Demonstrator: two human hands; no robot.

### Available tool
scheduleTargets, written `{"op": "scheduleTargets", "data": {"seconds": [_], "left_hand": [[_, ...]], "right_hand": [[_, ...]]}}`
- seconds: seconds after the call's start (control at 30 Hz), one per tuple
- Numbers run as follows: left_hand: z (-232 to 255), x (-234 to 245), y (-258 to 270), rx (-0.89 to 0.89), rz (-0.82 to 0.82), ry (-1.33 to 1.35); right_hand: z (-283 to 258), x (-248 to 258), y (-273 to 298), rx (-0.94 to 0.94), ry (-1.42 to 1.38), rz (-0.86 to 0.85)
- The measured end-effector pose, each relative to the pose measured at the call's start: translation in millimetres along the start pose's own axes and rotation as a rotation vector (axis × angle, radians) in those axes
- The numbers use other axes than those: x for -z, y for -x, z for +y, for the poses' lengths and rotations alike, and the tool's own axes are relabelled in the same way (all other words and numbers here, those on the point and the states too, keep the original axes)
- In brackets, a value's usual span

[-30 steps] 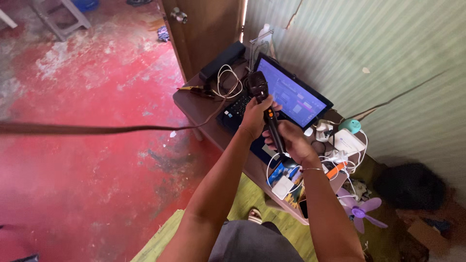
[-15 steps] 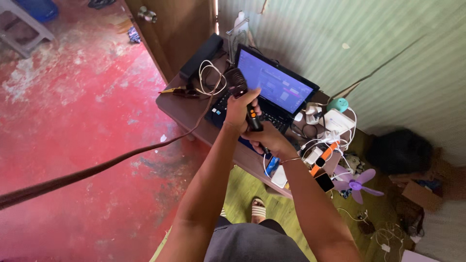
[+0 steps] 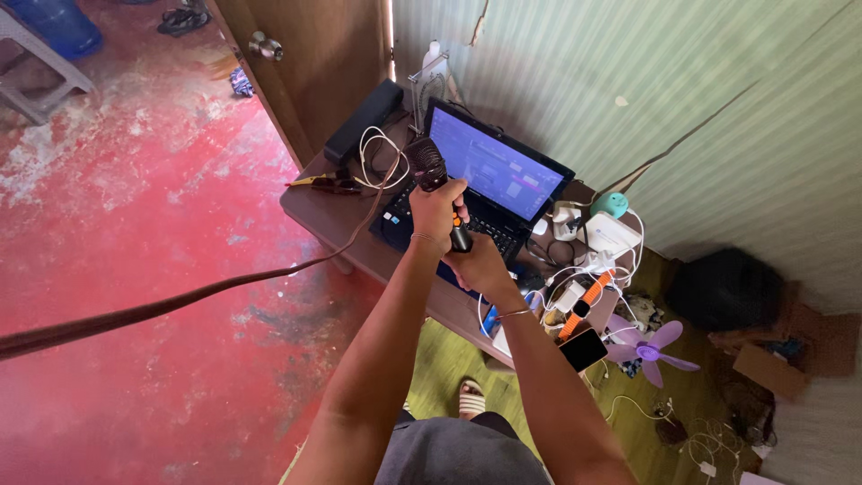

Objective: The person organizes a cluttered desk by handling various electronic devices and accessories. They pick up and place down a smartphone, a smartwatch, a microphone, and multiple charging cables and adapters, attempting to arrange them on the desk surface.

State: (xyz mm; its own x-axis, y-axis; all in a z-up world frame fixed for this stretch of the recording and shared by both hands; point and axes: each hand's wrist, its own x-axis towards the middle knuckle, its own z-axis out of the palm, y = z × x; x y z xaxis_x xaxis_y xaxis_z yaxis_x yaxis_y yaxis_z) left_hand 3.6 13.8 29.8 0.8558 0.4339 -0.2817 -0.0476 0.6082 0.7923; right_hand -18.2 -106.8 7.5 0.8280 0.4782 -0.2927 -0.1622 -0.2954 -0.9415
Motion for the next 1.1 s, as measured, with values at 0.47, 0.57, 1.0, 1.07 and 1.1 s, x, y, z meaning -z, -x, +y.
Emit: {"op": "scheduleTargets", "data": {"seconds": [0.47,0.57,1.0,1.07,1.1], "left_hand": [[-3,-19,11,-0.087,0.045,-0.042],[-5,-22,11,-0.091,0.068,-0.056],[-7,-19,16,-0.116,-0.077,-0.044],[-3,-21,17,-0.004,-0.245,0.180],[0,-24,16,0.052,-0.328,0.292]], "right_hand": [[34,-7,-9,0.357,0.305,0.406],[38,-7,-7,0.392,0.324,0.461],[-2,40,9,0.104,-0.073,-0.180],[-15,57,8,0.065,-0.217,-0.365],[-20,65,5,0.033,-0.238,-0.405]]}}
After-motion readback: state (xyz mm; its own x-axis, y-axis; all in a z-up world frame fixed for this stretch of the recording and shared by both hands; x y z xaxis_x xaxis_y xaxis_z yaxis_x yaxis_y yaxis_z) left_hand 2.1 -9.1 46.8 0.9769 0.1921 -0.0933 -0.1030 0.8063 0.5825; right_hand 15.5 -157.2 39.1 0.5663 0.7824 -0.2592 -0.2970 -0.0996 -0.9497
